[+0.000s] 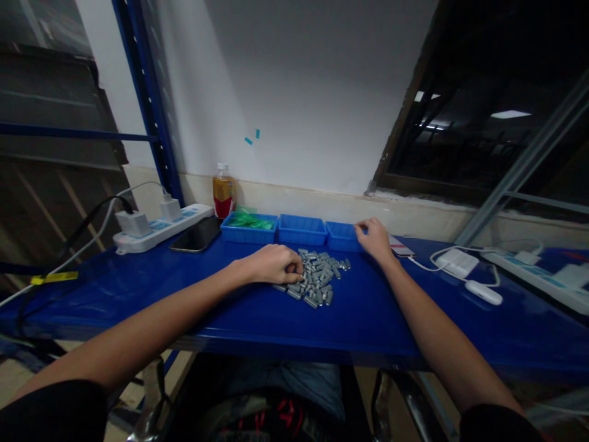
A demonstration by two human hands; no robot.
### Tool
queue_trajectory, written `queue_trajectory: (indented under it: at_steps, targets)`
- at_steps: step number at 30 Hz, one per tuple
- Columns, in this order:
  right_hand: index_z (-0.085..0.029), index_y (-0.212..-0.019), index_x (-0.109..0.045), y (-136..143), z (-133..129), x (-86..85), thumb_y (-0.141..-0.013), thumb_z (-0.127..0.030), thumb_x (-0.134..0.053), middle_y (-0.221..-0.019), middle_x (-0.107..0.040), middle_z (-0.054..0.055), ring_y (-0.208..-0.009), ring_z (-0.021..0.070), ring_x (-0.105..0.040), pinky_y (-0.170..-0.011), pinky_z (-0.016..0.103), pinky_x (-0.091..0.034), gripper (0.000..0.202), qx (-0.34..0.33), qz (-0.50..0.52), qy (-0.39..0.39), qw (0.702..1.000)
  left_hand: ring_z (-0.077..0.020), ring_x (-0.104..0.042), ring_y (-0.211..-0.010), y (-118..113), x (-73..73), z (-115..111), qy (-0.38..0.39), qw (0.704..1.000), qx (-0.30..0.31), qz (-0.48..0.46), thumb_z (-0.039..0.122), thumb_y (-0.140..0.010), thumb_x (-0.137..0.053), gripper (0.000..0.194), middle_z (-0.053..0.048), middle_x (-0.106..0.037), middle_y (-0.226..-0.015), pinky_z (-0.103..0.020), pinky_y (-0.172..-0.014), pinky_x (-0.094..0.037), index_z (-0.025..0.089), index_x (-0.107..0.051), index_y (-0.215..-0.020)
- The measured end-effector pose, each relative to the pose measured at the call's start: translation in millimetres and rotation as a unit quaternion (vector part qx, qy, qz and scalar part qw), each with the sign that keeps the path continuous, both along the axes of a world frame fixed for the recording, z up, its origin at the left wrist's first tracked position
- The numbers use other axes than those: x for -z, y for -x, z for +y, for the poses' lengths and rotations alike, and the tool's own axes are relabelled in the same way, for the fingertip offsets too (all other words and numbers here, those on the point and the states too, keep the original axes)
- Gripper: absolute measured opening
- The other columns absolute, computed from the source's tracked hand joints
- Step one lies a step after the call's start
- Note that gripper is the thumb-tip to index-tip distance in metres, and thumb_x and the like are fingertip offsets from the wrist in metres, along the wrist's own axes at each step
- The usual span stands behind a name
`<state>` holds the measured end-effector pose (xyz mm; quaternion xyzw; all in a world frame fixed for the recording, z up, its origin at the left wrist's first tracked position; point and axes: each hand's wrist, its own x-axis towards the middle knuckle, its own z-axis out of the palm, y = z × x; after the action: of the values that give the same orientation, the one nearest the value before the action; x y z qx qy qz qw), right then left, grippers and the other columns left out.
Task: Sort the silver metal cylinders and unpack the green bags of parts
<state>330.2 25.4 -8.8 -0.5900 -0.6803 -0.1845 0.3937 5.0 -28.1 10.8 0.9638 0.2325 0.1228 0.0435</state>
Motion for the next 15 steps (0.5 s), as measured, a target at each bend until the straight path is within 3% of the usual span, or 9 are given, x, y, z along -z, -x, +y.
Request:
queue_trajectory:
  at_steps: [10,15]
  targets:
    - [-0.015,-0.083,-0.065,-0.8,1.7,2.2,-0.081,-0.03,-0.048,-0.082,-0.06,0.009,-0.08,0.0228,-0.056,-0.079,0.035,-0.043,0.023,-0.004,0.011,0.011,1.0,-0.0125,-0.061,-0.07,-0.2,-3.9,-3.7,-0.021,0.999,-0.037,0.017,0.028,-0.077,-0.055,0.016,0.003,-0.068,-0.077,-0.021,-0.056,-0.034,0.023,-0.066,-0.088]
    - [-0.015,-0.089,-0.064,13.8,-3.9,-2.5,-0.082,-0.032,-0.048,-0.083,-0.06,0.01,-0.08,0.0231,-0.056,-0.079,0.036,-0.043,0.024,-0.019,0.019,-0.001,1.0,-0.0124,-0.061,-0.07,4.0,-9.0,0.4,-0.016,0.999,-0.031,-0.007,0.027,-0.079,-0.054,0.018,0.001,-0.068,-0.079,-0.021,-0.059,-0.036,0.02,-0.066,-0.091]
